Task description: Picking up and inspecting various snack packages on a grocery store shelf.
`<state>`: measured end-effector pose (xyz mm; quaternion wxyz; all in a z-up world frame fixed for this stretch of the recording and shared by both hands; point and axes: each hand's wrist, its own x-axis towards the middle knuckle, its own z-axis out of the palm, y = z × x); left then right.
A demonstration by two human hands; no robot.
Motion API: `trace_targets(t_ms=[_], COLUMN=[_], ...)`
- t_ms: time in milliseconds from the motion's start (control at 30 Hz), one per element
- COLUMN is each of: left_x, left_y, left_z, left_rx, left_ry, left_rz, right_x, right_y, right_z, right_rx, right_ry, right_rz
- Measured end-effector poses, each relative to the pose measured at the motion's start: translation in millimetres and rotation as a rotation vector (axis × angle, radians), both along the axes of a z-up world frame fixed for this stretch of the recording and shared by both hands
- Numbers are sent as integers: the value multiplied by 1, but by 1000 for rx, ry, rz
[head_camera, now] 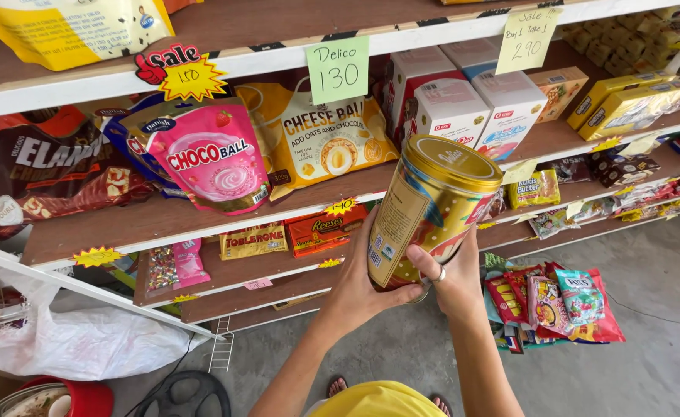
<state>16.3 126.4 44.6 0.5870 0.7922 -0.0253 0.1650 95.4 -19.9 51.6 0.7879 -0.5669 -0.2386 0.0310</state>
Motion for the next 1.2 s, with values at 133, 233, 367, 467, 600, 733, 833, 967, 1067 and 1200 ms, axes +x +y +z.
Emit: trace_targets(t_ms=[133,233,367,467,600,733,833,967,1067,1200], left_x=[12,23,23,18,13,12,12,16,23,33], left_y=[0,1,-3,-8,-7,-11,-23,-39,-52,-72], left_z=[-27,-60,-101,-126,-151,-177,-175,-184,-181,-165], left_rx=[-144,-184,-416,-571,-667,-718,-735,-795,-775,-629], left_ry=[49,93,226,266,294,494,566,589,626,658], left_rz=[-94,-144,-183,-196,-252,-264,-268,-395,-452,-492], right_x=[9,17,10,2,0,2,3,5,5,3], right_y=[1,1,-1,-8,-28,-52,-69,-92,-112,-133], right_z=[-22,-55,-85,-93,-113,-114,-119,-122,-128,-144], right_rx=[-101,-181,-310,-453,-595,-572,-549,-457,-385,-281], right_ry=[82,190,250,197,157,344,369,498,545,577], right_rz=[-66,-102,-118,-126,-114,-74,-59,-8,-4,-46])
